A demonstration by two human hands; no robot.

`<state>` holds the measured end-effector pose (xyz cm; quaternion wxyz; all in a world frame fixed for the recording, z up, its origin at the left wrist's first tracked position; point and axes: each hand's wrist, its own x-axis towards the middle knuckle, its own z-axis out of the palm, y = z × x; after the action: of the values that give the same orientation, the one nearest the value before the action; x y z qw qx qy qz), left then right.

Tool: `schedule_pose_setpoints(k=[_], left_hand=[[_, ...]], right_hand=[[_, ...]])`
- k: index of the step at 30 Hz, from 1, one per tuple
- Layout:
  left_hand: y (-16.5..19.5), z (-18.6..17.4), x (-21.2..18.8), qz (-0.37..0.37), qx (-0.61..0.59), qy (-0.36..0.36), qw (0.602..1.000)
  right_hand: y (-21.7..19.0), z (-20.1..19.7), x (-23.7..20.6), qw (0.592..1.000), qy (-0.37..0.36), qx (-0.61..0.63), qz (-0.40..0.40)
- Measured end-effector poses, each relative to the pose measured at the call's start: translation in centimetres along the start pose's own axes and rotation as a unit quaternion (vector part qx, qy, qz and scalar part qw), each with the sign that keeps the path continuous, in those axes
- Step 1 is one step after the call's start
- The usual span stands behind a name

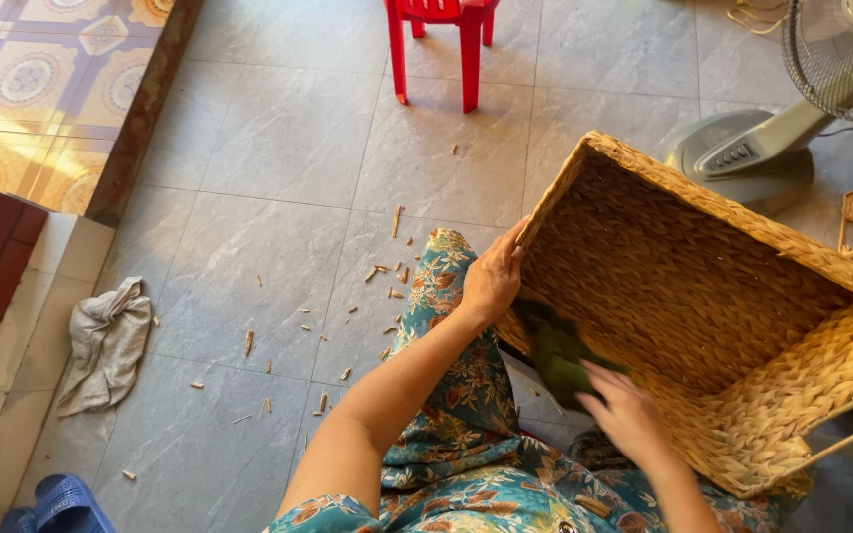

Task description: The person wipes the interior of a woven basket with a green cloth and trims loose strands using scissors. They rotate the basket to reach different sides and continue wiping and trimming throughout the clip.

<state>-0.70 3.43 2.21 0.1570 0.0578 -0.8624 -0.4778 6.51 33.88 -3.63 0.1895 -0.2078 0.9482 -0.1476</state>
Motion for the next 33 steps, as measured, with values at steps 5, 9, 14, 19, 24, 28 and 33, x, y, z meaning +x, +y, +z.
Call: schedule_pose_setpoints(k=[5, 9, 14, 19, 24, 28, 33], left_hand=[[0.0, 0.2, 0.2, 0.011, -0.007, 0.005, 1.0], [0.1, 0.2, 0.4, 0.011, -0.008, 0.01, 1.0], [0.0, 0.3, 0.3, -0.01, -0.002, 0.004, 1.0], [-0.3, 0.3, 0.3, 0.017, -0.014, 0.028, 0.999], [-0.7, 0.3, 0.3, 0.007, -0.003, 0.013, 1.0], [-1.2, 0.4, 0.3, 0.032, -0.018, 0.026, 0.999], [-1.7, 0.1, 0.0, 0.051, -0.042, 0.039, 0.997]], right_hand=[[11.1, -0.6, -7.7, 0.984, -0.079, 0.015, 0.159], [11.7, 0.7, -7.6, 0.978, -0.09, 0.001, 0.186], [2.9, 2.0, 0.3, 0.985, -0.08, 0.124, 0.086], [-6.5, 1.6, 8.8, 0.992, -0.043, 0.117, -0.034], [-4.2, 1.7, 6.9, 0.993, -0.019, 0.114, -0.026], [3.1, 1.2, 1.5, 0.993, -0.021, 0.096, 0.059], [9.7, -1.3, -5.3, 0.975, -0.028, 0.017, 0.22]])
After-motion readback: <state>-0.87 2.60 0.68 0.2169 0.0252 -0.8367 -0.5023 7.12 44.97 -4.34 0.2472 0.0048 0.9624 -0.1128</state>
